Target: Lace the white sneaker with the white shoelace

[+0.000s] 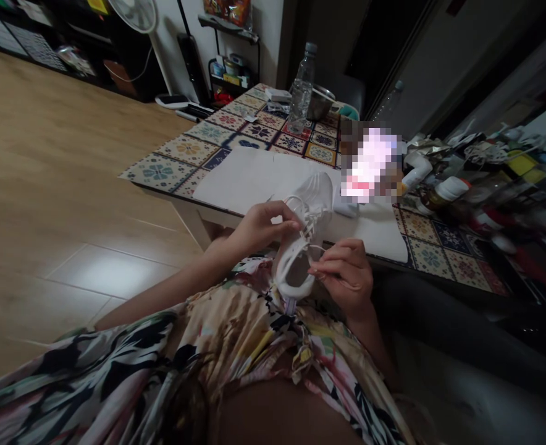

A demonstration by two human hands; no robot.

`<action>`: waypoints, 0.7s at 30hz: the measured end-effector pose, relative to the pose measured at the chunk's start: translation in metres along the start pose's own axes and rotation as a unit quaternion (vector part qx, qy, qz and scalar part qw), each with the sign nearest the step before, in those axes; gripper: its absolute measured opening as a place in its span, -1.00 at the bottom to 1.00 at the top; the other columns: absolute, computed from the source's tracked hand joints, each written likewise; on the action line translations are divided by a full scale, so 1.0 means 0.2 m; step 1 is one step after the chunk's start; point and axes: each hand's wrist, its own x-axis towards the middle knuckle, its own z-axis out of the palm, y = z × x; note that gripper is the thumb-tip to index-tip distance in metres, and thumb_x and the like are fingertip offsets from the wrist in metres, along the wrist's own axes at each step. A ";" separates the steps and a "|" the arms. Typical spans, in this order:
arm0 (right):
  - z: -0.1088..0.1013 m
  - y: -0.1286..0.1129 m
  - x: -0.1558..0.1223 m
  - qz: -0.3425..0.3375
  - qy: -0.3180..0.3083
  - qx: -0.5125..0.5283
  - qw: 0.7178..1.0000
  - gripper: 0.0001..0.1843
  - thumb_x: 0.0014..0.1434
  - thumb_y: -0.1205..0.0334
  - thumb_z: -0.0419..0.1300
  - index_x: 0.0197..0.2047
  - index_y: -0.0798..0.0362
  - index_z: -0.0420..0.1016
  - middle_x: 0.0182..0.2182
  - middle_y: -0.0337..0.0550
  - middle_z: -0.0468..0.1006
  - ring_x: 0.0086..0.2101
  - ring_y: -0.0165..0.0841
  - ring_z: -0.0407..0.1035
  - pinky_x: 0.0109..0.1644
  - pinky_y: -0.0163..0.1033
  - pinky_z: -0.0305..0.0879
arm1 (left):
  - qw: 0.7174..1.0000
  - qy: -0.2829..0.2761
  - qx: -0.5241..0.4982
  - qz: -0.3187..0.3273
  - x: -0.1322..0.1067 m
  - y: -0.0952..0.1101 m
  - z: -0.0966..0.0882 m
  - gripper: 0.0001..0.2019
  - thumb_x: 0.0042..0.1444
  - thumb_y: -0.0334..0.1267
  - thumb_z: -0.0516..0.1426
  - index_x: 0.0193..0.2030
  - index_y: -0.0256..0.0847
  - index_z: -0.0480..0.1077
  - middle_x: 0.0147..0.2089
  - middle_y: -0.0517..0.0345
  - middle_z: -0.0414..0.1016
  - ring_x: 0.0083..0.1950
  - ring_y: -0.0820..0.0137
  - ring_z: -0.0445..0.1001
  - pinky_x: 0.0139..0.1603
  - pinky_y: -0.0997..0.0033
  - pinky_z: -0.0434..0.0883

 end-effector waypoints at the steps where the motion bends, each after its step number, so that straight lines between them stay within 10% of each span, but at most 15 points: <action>1: 0.00 0.00 -0.01 -0.005 -0.009 0.010 1.000 -0.83 0.12 0.36 0.38 -0.36 -0.16 0.60 -0.45 -0.28 0.57 -0.28 -0.26 0.37 -0.16 -0.09 0.29 | 1.000 0.009 0.018 0.014 0.01 -0.01 0.00 -0.82 0.02 -0.19 0.26 -0.46 -0.28 0.46 -0.44 0.15 0.50 -0.36 0.42 0.42 -0.30 0.44 0.35; 17: -0.02 -0.02 0.00 0.008 -0.032 -0.013 0.999 -0.78 0.29 0.02 0.19 -0.13 -0.02 0.46 -0.28 -0.12 0.51 -0.21 -0.24 0.38 -0.09 -0.07 0.35 | 0.990 0.004 0.106 0.097 -0.01 0.01 -0.07 -0.84 0.12 -0.19 0.23 -0.25 -0.25 0.46 -0.27 0.10 0.52 -0.22 0.38 0.46 -0.20 0.42 0.38; 21: 0.00 -0.03 0.00 0.019 -0.055 -0.113 0.992 -0.89 0.27 0.17 0.23 -0.19 0.00 0.46 -0.27 -0.10 0.52 -0.21 -0.23 0.37 -0.07 -0.06 0.28 | 0.972 -0.102 0.120 0.172 -0.07 0.10 -0.10 -0.84 0.17 -0.18 0.22 -0.25 -0.24 0.47 -0.25 0.07 0.50 -0.19 0.36 0.47 -0.12 0.37 0.41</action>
